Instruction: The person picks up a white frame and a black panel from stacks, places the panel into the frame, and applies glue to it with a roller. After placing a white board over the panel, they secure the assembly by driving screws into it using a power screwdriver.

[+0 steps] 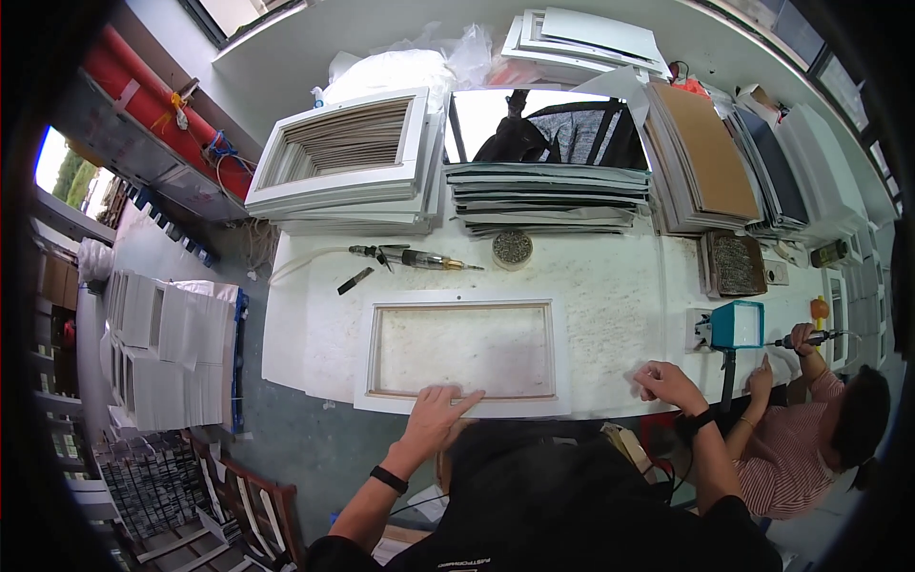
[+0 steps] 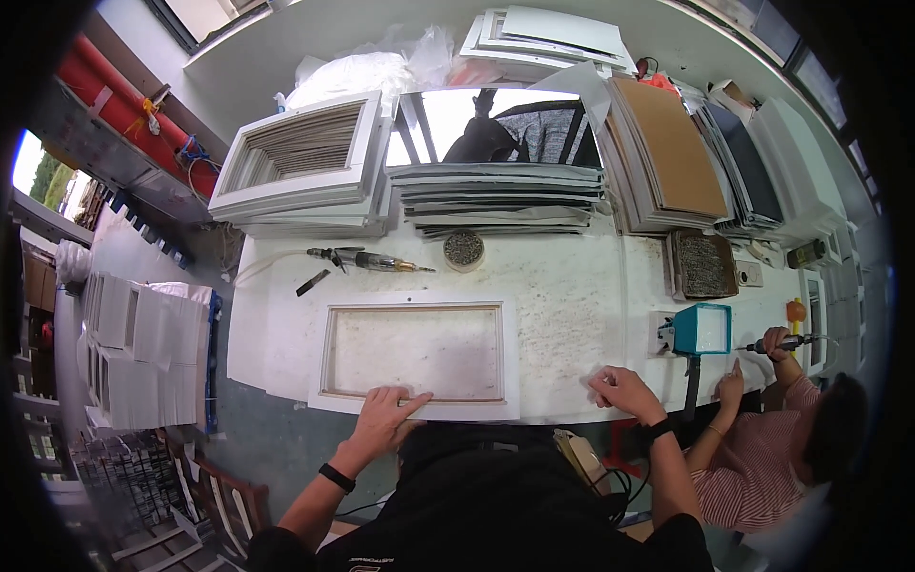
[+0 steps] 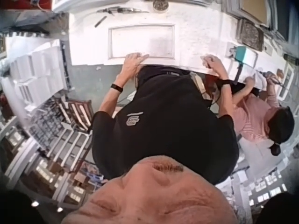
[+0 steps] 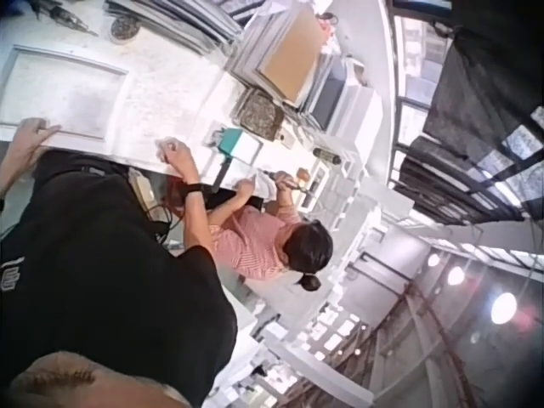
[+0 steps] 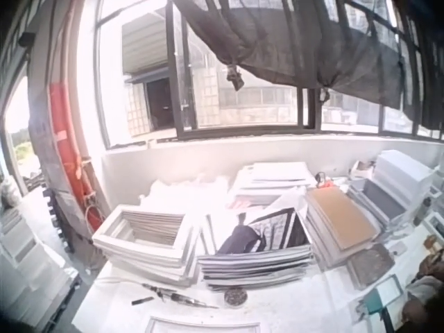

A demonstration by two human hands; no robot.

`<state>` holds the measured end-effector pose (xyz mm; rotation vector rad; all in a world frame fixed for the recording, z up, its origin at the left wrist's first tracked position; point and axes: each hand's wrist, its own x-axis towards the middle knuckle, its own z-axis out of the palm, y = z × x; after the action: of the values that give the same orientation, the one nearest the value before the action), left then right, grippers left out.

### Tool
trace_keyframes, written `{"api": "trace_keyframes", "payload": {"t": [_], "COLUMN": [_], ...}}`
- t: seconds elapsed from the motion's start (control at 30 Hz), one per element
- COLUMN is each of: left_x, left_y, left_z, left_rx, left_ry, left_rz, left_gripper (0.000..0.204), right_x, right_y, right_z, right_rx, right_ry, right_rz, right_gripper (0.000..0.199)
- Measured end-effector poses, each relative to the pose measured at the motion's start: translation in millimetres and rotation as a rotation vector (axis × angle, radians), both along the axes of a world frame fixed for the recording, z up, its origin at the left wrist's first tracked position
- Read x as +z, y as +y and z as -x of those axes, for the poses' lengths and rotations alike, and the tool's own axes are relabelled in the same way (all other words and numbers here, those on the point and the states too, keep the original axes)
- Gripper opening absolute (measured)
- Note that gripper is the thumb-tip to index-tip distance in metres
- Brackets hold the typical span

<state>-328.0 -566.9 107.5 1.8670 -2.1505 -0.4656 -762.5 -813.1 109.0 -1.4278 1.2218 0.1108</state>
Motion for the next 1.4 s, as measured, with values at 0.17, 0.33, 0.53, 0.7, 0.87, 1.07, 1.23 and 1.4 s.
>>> {"api": "trace_keyframes", "payload": {"t": [0.17, 0.33, 0.53, 0.7, 0.87, 1.07, 1.23, 1.4], "left_x": [-30.5, -45.7, -5.1, 82.1, 85.5, 87.9, 92.6, 86.2], "left_y": [-24.3, -51.3, -99.2, -226.7, -304.6, -324.8, -318.3, -321.5], "left_z": [-2.7, 18.5, 13.5, -41.6, -90.6, -84.0, -71.6, -72.1], "left_rx": [-0.004, -0.062, 0.05, 0.412, 0.583, 0.576, 0.548, 0.542], "left_ry": [0.07, 0.076, 0.102, 0.064, 0.005, 0.103, 0.059, 0.078], "left_rz": [0.021, 0.074, 0.196, 0.647, 0.616, 0.437, 0.508, 0.5], "left_gripper": [0.056, 0.056, 0.067, 0.06, 0.052, 0.044, 0.054, 0.055], "right_x": [31.4, 74.2, 111.4, 124.6, 124.0, 129.0, 126.0, 125.7], "right_y": [-3.7, -25.1, -99.3, -190.5, -232.6, -242.8, -256.7, -269.6], "right_z": [-35.0, -67.8, -101.0, -117.6, -148.4, -152.4, -149.7, -144.3], "right_rx": [-0.015, -0.01, -0.21, -0.306, -0.239, -0.182, -0.283, -0.439], "right_ry": [-0.005, -0.118, -0.261, -0.315, -0.233, -0.171, -0.295, -0.4], "right_rz": [0.073, 0.202, 0.698, 0.908, 0.982, 0.986, 0.697, 0.413], "right_gripper": [0.031, 0.032, 0.035, 0.036, 0.035, 0.034, 0.036, 0.036]}}
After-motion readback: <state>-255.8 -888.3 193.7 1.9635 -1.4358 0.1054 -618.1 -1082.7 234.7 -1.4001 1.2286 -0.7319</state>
